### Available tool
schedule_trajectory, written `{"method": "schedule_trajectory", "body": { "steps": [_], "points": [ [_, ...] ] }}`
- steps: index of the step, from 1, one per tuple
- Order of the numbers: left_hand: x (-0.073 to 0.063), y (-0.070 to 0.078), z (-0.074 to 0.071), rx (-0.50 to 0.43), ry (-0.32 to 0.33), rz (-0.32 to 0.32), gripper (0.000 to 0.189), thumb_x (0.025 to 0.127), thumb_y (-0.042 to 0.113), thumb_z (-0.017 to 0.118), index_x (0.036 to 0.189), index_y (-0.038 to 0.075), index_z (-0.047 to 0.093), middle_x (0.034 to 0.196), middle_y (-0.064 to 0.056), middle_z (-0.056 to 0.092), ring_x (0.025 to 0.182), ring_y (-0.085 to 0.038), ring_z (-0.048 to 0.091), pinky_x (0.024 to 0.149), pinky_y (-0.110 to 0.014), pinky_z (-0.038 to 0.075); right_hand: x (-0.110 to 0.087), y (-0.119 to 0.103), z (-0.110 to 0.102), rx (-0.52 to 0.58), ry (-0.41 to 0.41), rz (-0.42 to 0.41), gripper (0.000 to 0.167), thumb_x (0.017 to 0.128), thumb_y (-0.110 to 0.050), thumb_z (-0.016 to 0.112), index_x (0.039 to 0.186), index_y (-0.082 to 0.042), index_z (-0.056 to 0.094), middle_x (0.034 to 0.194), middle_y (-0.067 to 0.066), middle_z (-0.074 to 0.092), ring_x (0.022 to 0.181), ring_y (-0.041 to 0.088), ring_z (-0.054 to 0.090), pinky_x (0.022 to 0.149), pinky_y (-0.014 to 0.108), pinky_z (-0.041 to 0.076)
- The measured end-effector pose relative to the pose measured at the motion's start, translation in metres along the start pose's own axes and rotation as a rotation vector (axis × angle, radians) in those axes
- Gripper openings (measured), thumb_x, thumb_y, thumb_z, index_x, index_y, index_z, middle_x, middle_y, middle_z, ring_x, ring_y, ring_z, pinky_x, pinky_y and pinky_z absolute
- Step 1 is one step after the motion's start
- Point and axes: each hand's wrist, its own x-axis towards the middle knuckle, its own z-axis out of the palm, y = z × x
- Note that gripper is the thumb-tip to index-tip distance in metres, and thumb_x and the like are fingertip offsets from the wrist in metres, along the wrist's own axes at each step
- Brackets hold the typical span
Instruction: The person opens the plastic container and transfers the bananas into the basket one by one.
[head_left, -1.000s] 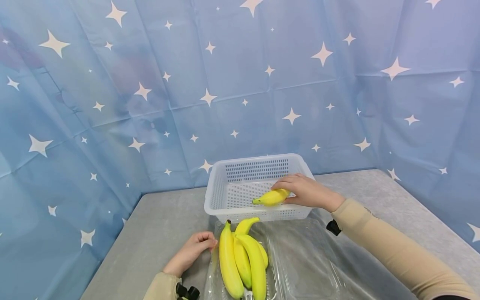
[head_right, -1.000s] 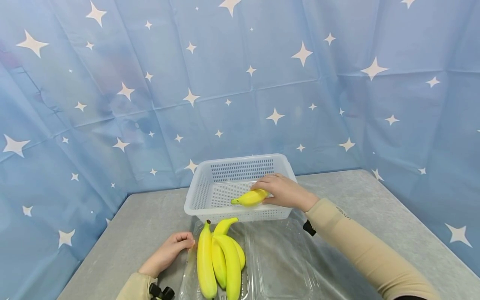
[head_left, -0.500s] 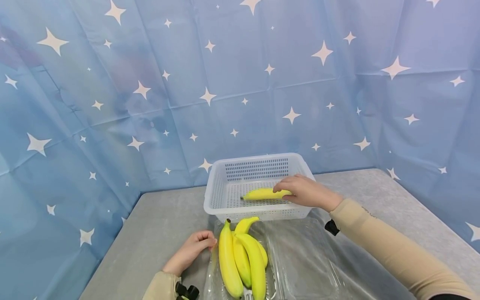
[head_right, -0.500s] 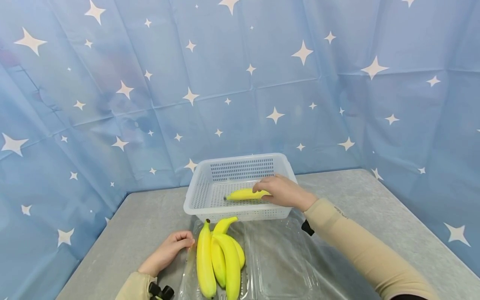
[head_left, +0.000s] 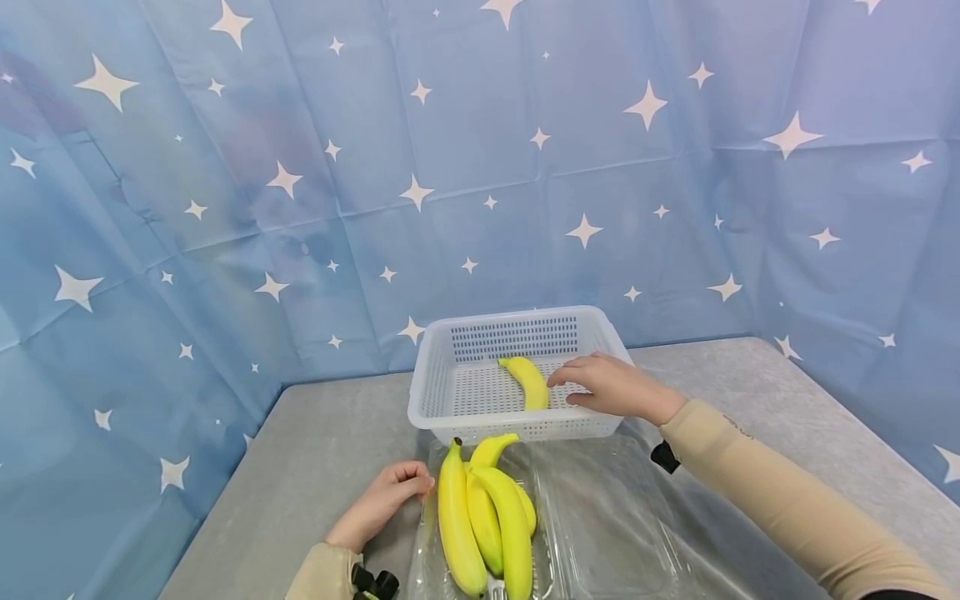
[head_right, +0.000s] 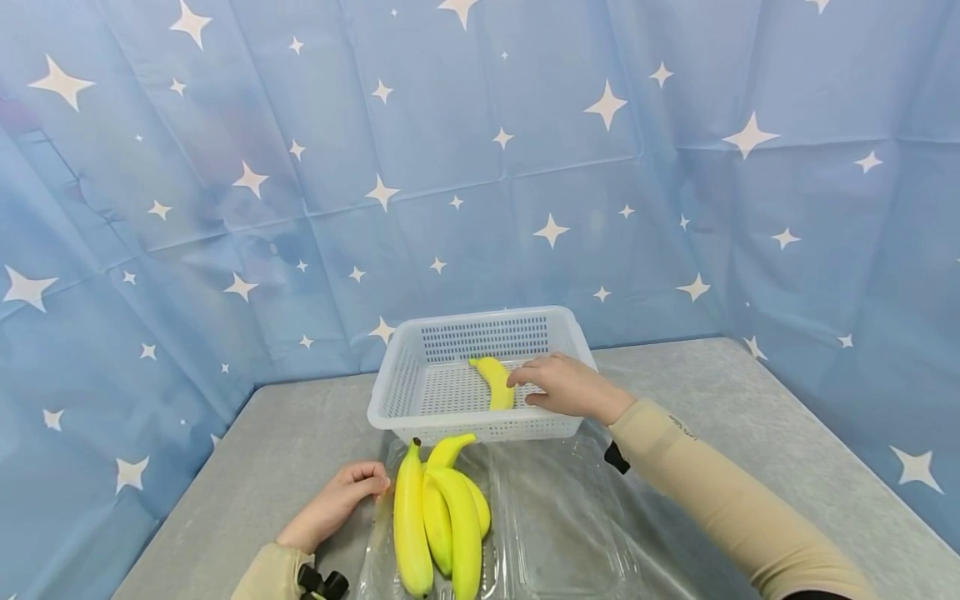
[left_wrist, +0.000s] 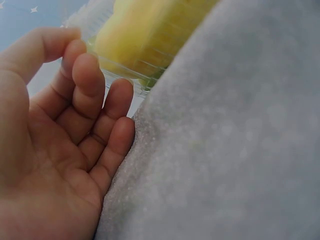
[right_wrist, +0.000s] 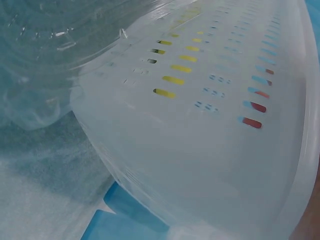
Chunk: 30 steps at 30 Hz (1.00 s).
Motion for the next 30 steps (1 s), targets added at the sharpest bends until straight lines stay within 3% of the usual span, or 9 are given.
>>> {"method": "schedule_trajectory", "body": {
  "steps": [12,30],
  "points": [
    [0.0,0.0,0.002,0.011,0.012,0.0,0.026,0.092,0.015,0.062,0.078,-0.005,0.052,0.07,-0.002,0.052,0.072,-0.017,0.052,0.08,-0.033,0.041,-0.003,-0.001,-0.002,0.025,0.03,-0.007,0.036,0.081,-0.006,0.077,0.115,-0.013,0.067,0.109,-0.002,0.068,0.096,0.018,0.065,0.083,0.042,0.048],
    [-0.001,-0.001,0.0,0.025,0.019,-0.002,0.022,0.092,0.016,0.062,0.075,0.004,0.054,0.07,-0.001,0.052,0.073,-0.016,0.053,0.079,-0.033,0.042,-0.001,-0.034,-0.011,0.016,0.075,-0.129,0.036,0.082,-0.014,0.077,0.116,-0.015,0.067,0.11,-0.004,0.067,0.101,0.017,0.062,0.087,0.04,0.048]
  ]
}}
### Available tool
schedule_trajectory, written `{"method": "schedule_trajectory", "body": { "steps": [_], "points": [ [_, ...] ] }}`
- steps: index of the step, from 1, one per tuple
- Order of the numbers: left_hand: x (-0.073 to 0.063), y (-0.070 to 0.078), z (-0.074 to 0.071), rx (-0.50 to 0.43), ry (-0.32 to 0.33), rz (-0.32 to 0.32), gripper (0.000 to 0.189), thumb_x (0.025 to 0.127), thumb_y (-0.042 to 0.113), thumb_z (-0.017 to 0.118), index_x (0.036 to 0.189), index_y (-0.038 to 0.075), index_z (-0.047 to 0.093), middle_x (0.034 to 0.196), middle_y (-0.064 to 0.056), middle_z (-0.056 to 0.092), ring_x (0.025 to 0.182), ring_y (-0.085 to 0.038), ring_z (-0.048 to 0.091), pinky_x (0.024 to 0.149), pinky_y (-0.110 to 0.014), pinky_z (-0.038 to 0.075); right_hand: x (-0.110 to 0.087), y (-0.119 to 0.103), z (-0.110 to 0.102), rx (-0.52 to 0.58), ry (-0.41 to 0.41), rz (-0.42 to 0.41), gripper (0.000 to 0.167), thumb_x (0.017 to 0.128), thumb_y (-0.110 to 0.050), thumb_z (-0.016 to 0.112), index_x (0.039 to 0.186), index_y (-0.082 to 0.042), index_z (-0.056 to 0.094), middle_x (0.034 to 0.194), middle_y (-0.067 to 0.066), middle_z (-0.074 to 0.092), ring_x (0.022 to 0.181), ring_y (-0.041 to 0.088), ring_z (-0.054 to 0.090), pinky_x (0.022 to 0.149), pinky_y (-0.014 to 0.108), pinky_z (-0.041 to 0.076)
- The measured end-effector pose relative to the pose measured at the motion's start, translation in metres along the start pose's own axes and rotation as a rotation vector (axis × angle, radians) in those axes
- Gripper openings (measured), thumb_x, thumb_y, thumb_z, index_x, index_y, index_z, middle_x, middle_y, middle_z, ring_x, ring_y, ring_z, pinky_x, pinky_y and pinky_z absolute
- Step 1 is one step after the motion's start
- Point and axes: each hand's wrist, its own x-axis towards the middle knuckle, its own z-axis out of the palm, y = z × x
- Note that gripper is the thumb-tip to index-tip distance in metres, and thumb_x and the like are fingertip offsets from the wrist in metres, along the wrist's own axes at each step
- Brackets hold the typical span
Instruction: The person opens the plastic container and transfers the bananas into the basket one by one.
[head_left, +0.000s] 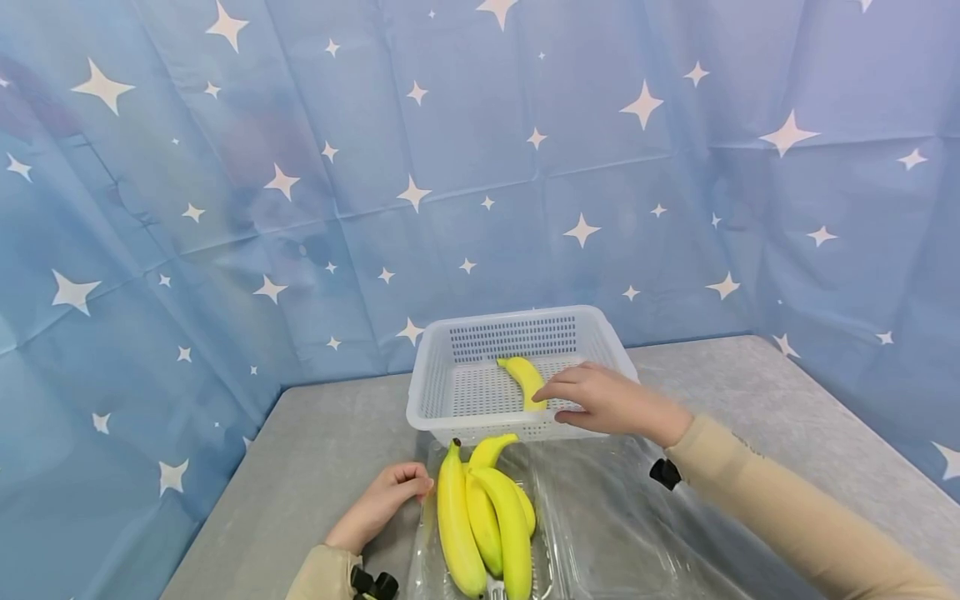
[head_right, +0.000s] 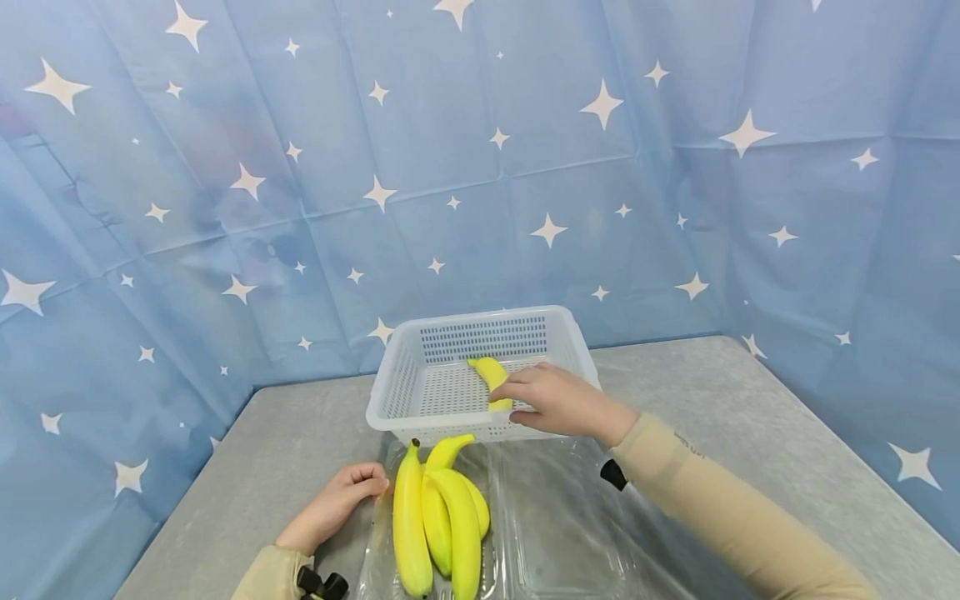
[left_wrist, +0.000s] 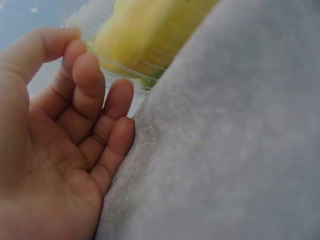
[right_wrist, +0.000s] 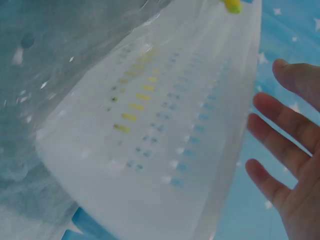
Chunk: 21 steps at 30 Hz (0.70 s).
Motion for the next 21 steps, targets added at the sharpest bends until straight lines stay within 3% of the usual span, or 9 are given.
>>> {"method": "schedule_trajectory", "body": {
  "steps": [6,21],
  "points": [
    [0.0,-0.001,-0.002,-0.001,-0.008,-0.011,0.021,0.093,0.018,0.061,0.074,0.01,0.056,0.069,0.001,0.053,0.072,-0.017,0.052,0.079,-0.035,0.042,0.003,-0.013,0.0,-0.015,0.025,-0.063,0.038,0.082,-0.016,0.078,0.118,-0.016,0.066,0.112,-0.007,0.066,0.104,0.016,0.061,0.088,0.039,0.047],
    [0.0,-0.001,0.0,-0.002,0.0,-0.012,0.023,0.094,0.017,0.06,0.073,0.009,0.055,0.069,0.0,0.052,0.072,-0.017,0.052,0.079,-0.034,0.042,0.006,-0.039,0.005,0.01,0.023,-0.108,0.043,0.081,-0.017,0.079,0.121,-0.019,0.065,0.112,-0.008,0.066,0.106,0.013,0.06,0.091,0.036,0.045]
  ]
}}
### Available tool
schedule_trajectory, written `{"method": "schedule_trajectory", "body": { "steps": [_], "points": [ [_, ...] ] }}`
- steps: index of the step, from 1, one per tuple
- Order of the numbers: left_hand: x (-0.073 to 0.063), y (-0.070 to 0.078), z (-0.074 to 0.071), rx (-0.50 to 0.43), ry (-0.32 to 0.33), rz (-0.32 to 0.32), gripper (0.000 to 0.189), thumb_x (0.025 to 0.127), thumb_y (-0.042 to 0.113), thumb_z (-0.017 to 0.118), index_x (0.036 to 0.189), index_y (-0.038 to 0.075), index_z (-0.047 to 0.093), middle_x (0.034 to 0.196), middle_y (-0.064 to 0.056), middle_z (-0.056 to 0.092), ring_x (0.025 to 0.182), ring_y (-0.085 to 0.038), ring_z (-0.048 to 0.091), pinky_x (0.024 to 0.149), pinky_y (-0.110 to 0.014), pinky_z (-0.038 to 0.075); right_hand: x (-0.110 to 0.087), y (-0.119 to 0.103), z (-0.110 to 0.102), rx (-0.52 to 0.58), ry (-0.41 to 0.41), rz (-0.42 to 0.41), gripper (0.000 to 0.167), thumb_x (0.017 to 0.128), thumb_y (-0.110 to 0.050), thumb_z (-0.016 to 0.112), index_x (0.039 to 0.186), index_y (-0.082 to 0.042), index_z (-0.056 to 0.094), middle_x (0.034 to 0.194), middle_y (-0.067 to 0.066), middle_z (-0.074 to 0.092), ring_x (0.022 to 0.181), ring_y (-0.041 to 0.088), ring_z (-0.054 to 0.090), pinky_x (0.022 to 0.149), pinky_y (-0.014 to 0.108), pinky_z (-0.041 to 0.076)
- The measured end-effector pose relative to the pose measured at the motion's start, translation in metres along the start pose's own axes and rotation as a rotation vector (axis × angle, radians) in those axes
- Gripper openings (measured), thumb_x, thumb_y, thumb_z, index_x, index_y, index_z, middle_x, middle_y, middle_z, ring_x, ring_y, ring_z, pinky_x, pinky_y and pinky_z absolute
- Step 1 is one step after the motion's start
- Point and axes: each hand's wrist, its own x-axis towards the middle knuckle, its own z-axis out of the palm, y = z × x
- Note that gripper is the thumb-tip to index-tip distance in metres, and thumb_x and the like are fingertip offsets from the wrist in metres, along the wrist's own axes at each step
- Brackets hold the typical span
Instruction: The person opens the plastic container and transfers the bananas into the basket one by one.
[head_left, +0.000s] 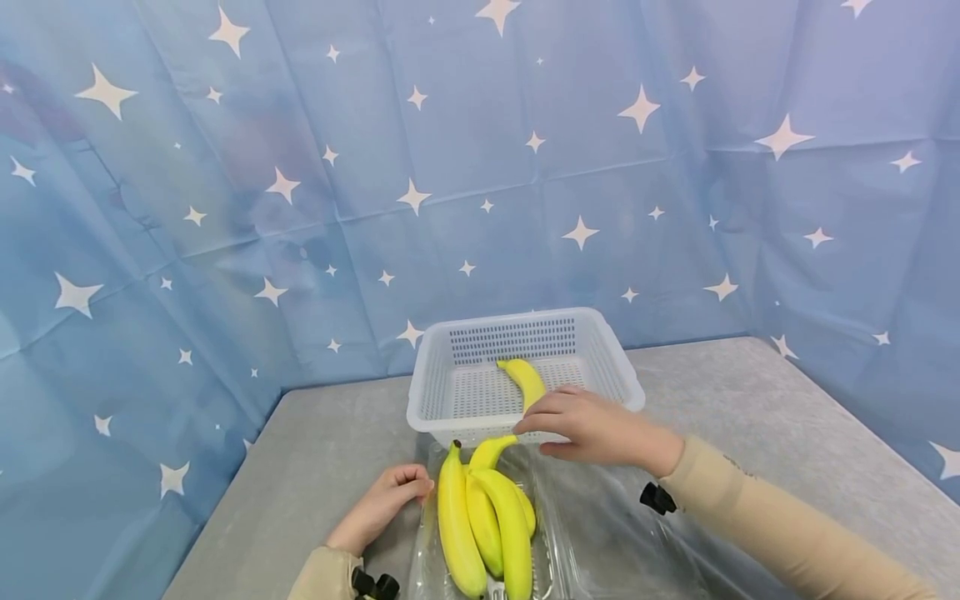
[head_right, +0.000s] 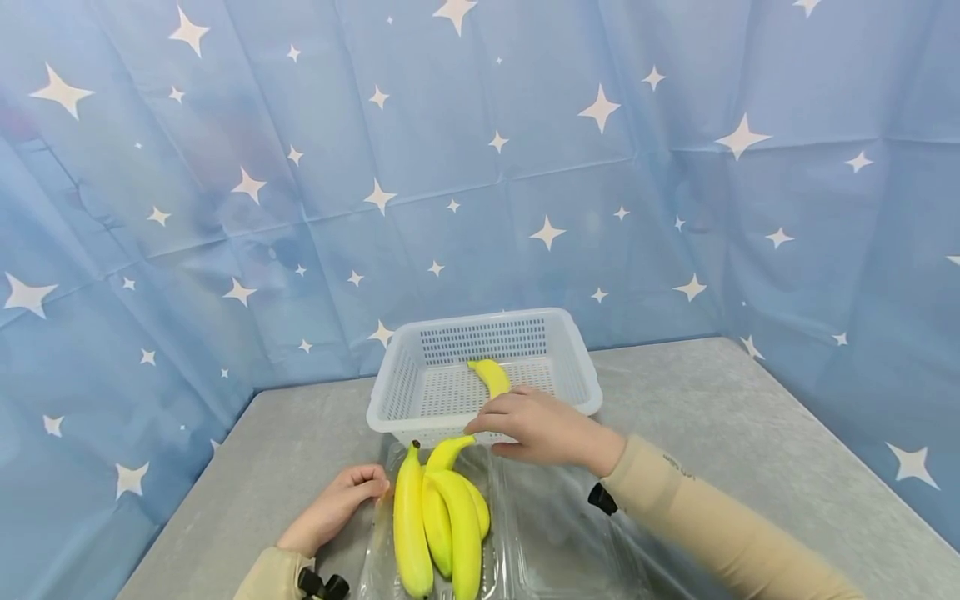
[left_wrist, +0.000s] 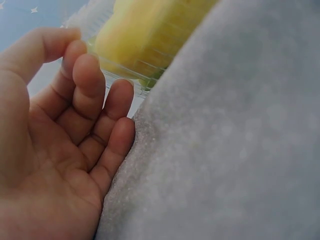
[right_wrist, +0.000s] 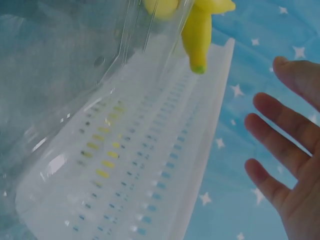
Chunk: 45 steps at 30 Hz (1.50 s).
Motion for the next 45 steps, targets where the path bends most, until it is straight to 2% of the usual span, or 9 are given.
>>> {"method": "schedule_trajectory", "body": {
  "steps": [6,12,19,26,36,45],
  "points": [
    [0.001,0.0,0.0,0.003,-0.003,-0.009,0.024,0.094,0.018,0.06,0.072,0.01,0.055,0.068,0.0,0.052,0.071,-0.017,0.052,0.079,-0.035,0.042,0.0,-0.008,0.009,0.032,0.017,-0.043,0.044,0.08,-0.015,0.079,0.121,-0.02,0.064,0.112,-0.008,0.065,0.106,0.011,0.06,0.091,0.034,0.045],
    [0.003,0.0,0.0,0.017,0.005,-0.026,0.025,0.093,0.022,0.061,0.072,0.009,0.055,0.069,-0.006,0.051,0.071,-0.019,0.051,0.079,-0.037,0.04,-0.001,-0.018,0.019,0.049,0.038,-0.107,0.046,0.079,-0.017,0.08,0.121,-0.02,0.063,0.114,-0.009,0.063,0.105,0.008,0.059,0.09,0.031,0.044],
    [0.005,-0.001,0.001,0.017,-0.004,-0.02,0.027,0.093,0.022,0.061,0.072,0.006,0.054,0.069,-0.009,0.05,0.07,-0.019,0.051,0.078,-0.037,0.041,0.0,-0.029,0.025,-0.005,0.001,-0.186,0.052,0.074,-0.02,0.083,0.122,-0.02,0.062,0.118,-0.008,0.061,0.108,0.01,0.057,0.092,0.03,0.044],
    [0.004,0.001,0.001,0.006,-0.001,-0.016,0.024,0.092,0.021,0.062,0.072,0.009,0.055,0.069,-0.005,0.051,0.07,-0.019,0.051,0.078,-0.036,0.041,0.001,-0.038,0.032,0.044,-0.046,-0.276,0.059,0.073,-0.024,0.083,0.126,-0.022,0.059,0.122,-0.004,0.059,0.114,0.011,0.054,0.096,0.031,0.042],
    [0.003,-0.001,-0.001,0.004,0.002,-0.02,0.024,0.092,0.02,0.062,0.072,0.009,0.055,0.068,-0.001,0.052,0.071,-0.018,0.051,0.079,-0.036,0.041,0.004,-0.047,0.039,0.104,-0.145,-0.249,0.061,0.076,-0.026,0.082,0.131,-0.026,0.056,0.13,-0.003,0.056,0.124,0.012,0.049,0.1,0.033,0.04],
    [0.001,-0.002,-0.001,0.017,0.007,-0.003,0.024,0.093,0.02,0.062,0.072,0.009,0.055,0.068,0.0,0.053,0.072,-0.017,0.053,0.08,-0.036,0.041,0.009,-0.052,0.04,0.095,-0.231,-0.22,0.063,0.076,-0.029,0.083,0.133,-0.029,0.055,0.133,-0.005,0.055,0.129,0.015,0.045,0.103,0.036,0.037]
  ]
}}
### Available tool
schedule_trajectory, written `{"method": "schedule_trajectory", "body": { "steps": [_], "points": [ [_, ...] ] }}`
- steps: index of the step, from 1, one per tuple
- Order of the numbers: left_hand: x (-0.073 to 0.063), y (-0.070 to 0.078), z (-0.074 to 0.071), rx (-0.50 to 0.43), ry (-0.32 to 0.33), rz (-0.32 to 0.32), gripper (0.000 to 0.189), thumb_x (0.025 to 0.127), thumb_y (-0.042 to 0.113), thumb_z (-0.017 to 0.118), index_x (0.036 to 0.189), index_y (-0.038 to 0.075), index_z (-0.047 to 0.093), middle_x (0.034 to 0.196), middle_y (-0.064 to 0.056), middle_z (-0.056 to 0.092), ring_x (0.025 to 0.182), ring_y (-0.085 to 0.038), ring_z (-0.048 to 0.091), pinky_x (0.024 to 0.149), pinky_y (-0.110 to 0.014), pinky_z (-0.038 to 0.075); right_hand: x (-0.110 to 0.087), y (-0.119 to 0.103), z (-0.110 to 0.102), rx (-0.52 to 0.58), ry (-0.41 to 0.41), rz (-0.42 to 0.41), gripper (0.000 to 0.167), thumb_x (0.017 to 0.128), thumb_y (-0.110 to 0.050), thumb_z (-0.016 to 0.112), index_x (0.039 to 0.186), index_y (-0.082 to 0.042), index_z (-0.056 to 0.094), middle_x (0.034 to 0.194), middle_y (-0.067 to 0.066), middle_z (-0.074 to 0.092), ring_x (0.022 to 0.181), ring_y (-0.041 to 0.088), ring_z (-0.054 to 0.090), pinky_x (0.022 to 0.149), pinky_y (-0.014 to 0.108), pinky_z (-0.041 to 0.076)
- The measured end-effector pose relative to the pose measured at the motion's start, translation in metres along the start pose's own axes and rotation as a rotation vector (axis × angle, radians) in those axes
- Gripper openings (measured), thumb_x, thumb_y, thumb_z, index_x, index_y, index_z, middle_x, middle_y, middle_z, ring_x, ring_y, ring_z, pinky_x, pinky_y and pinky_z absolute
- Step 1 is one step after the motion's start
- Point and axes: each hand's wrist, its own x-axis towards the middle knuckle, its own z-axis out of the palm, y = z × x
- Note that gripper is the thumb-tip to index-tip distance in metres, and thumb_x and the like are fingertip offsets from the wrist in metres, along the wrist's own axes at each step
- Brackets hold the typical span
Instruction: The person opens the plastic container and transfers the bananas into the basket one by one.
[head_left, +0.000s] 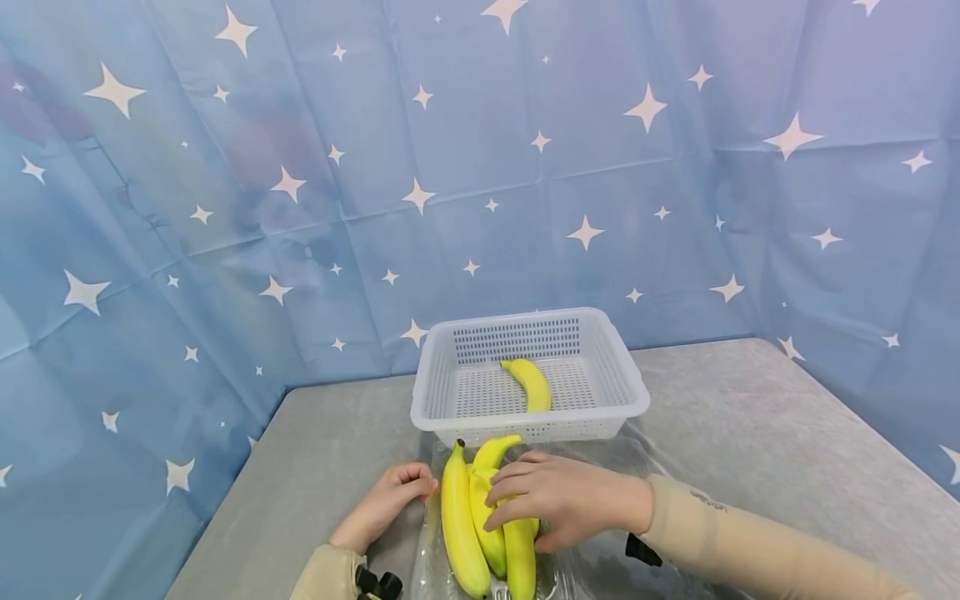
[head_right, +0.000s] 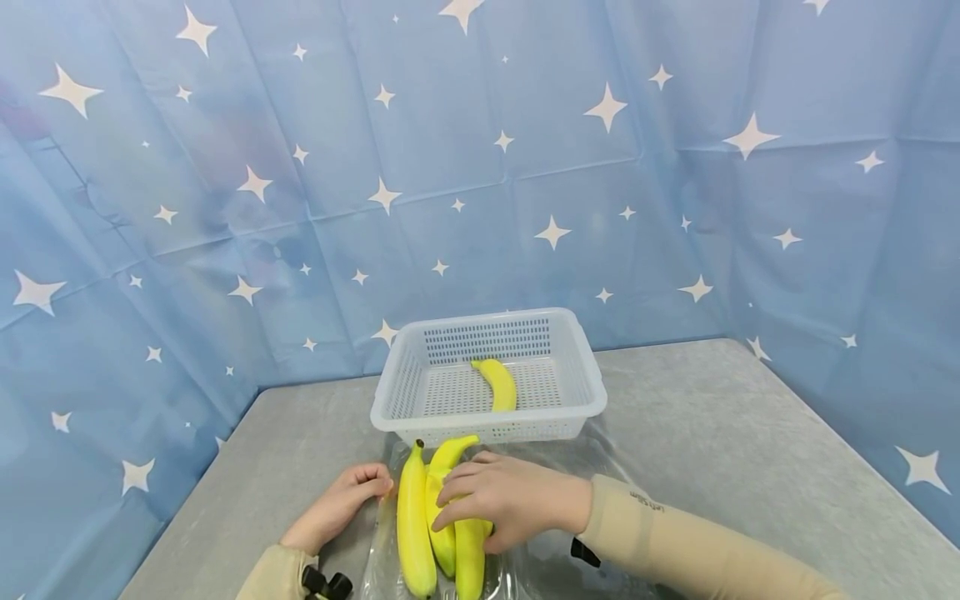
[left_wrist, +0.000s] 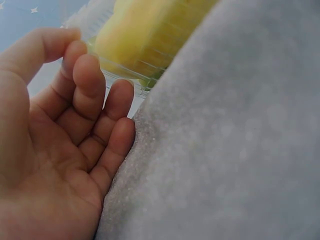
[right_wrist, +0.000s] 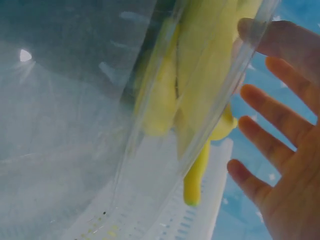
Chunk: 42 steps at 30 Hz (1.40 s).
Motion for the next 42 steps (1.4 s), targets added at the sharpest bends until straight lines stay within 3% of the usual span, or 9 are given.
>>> {"method": "schedule_trajectory", "body": {
  "steps": [17,23,31,42],
  "points": [
    [-0.001,0.004,0.003,-0.017,0.016,-0.013,0.023,0.093,0.015,0.06,0.075,0.003,0.054,0.069,-0.003,0.052,0.074,-0.019,0.053,0.079,-0.035,0.04,0.009,-0.004,0.0,0.046,-0.086,0.033,0.055,0.076,-0.024,0.083,0.126,-0.025,0.062,0.131,-0.002,0.055,0.13,0.022,0.045,0.106,0.031,0.034],
    [0.001,0.006,0.004,-0.017,0.008,-0.004,0.021,0.093,0.014,0.06,0.074,0.006,0.055,0.069,-0.002,0.053,0.073,-0.018,0.053,0.078,-0.035,0.041,0.009,-0.003,0.002,0.05,-0.089,0.042,0.056,0.074,-0.022,0.085,0.125,-0.025,0.062,0.131,-0.002,0.055,0.13,0.021,0.045,0.105,0.033,0.036],
    [0.001,0.007,0.003,-0.018,0.015,-0.014,0.023,0.091,0.015,0.062,0.075,0.001,0.054,0.07,-0.006,0.051,0.073,-0.02,0.051,0.078,-0.035,0.04,0.009,-0.001,0.004,0.039,-0.089,0.059,0.05,0.075,-0.026,0.083,0.121,-0.023,0.064,0.131,-0.002,0.055,0.132,0.02,0.044,0.105,0.034,0.036],
    [-0.001,0.007,0.002,-0.018,0.013,-0.019,0.021,0.092,0.016,0.062,0.074,0.007,0.055,0.07,-0.006,0.052,0.072,-0.02,0.051,0.078,-0.036,0.041,0.009,-0.001,0.01,0.0,-0.059,0.091,0.043,0.075,-0.032,0.082,0.115,-0.023,0.067,0.131,-0.002,0.055,0.132,0.021,0.043,0.105,0.035,0.036]
  ]
}}
